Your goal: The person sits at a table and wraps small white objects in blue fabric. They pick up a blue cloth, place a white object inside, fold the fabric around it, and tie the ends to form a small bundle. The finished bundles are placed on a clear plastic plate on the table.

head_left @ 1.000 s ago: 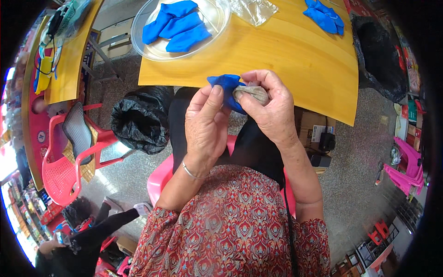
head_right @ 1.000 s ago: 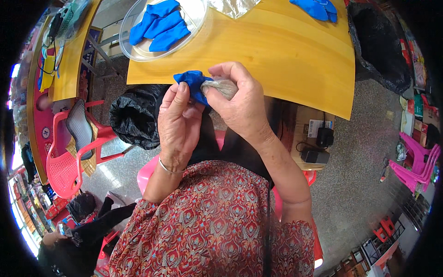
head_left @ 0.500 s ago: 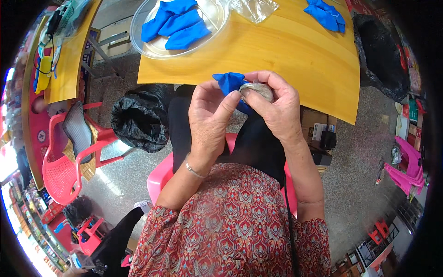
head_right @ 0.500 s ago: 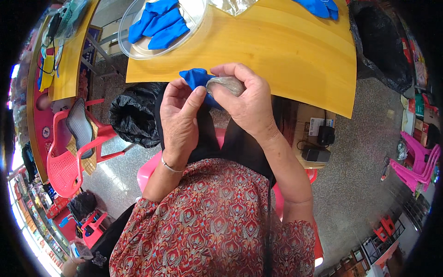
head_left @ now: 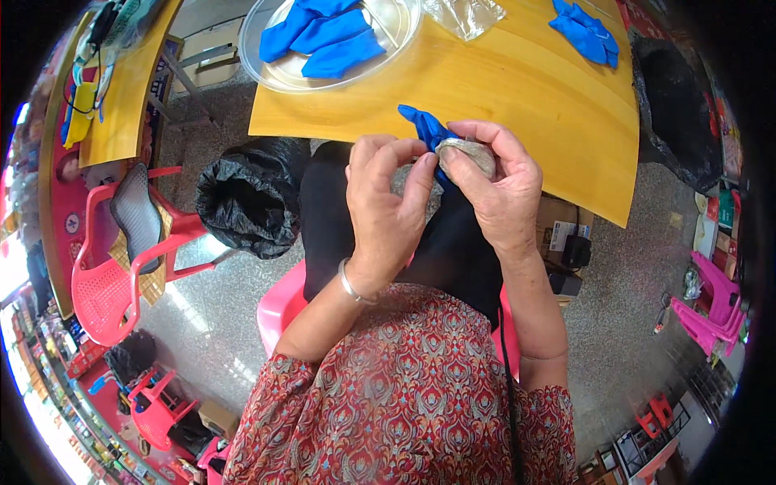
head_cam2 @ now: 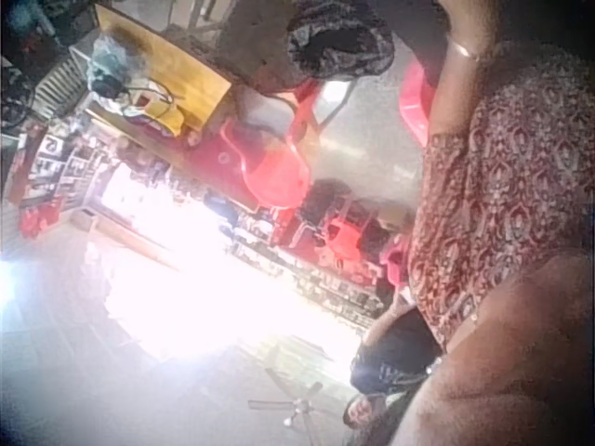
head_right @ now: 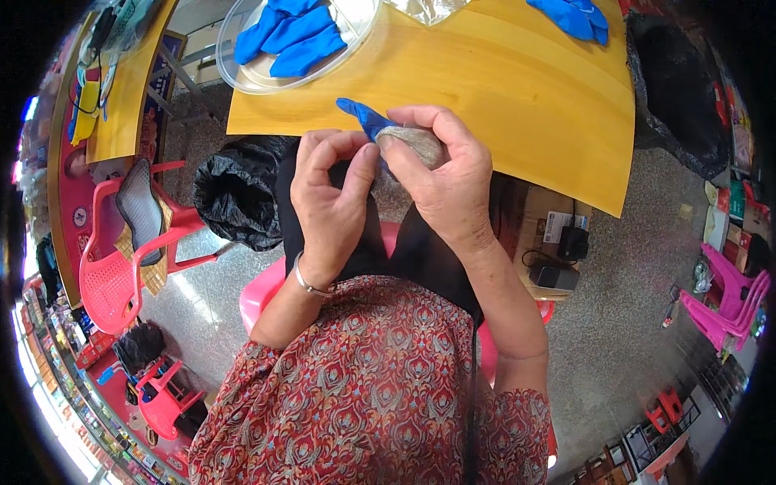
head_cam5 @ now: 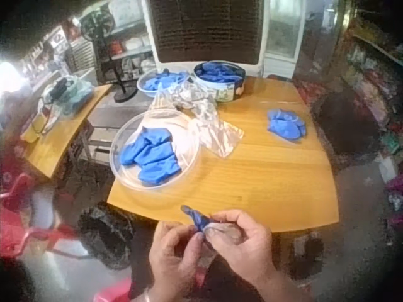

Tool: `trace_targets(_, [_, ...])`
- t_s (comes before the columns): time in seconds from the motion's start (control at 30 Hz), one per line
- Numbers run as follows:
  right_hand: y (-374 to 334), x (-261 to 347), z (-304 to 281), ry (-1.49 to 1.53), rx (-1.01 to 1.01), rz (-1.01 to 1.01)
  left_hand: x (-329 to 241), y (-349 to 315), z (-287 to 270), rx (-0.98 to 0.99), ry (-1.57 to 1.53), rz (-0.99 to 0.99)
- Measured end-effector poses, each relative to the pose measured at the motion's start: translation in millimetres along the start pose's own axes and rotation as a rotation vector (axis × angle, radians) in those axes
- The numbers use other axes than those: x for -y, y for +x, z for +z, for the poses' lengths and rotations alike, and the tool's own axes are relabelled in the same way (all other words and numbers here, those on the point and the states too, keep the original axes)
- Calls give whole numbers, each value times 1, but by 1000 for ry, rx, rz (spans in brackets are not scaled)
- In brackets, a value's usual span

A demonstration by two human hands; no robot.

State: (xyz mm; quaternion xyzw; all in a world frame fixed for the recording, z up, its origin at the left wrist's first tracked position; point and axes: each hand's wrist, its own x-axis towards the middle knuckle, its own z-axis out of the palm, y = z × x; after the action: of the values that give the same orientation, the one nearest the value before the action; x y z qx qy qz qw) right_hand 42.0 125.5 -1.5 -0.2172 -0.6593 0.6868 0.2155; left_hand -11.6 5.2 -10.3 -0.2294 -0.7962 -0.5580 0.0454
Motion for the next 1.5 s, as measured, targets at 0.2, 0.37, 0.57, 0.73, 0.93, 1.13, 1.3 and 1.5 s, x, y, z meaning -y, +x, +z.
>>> trace_targets(0.2, [3,-2,-1,-20,7,7,-3,5,2,1,19,12])
trace_targets(0.37, [8,-8,1,-290,-45,-247,4,6,5,-26,-49,58])
trace_targets(0.57, [8,-2,-1,-505,-29,-459,2,2,5,-40,-139,102])
trace_targets(0.73, [13,2,-3,-320,-57,-333,4,3,5,61,-351,-19])
trace_targets(0.93, [12,0,0,-98,9,-179,8,16,1,134,-1021,-536])
trace_targets(1.13, [20,-3,-1,-343,-5,-474,9,9,-4,303,-1072,-615])
trace_targets(1.3, [8,4,-11,-320,189,-366,12,-4,-3,215,-1189,-774])
trace_targets(1.5, [1,12,-29,-463,442,-409,12,-4,-14,298,-1170,-825])
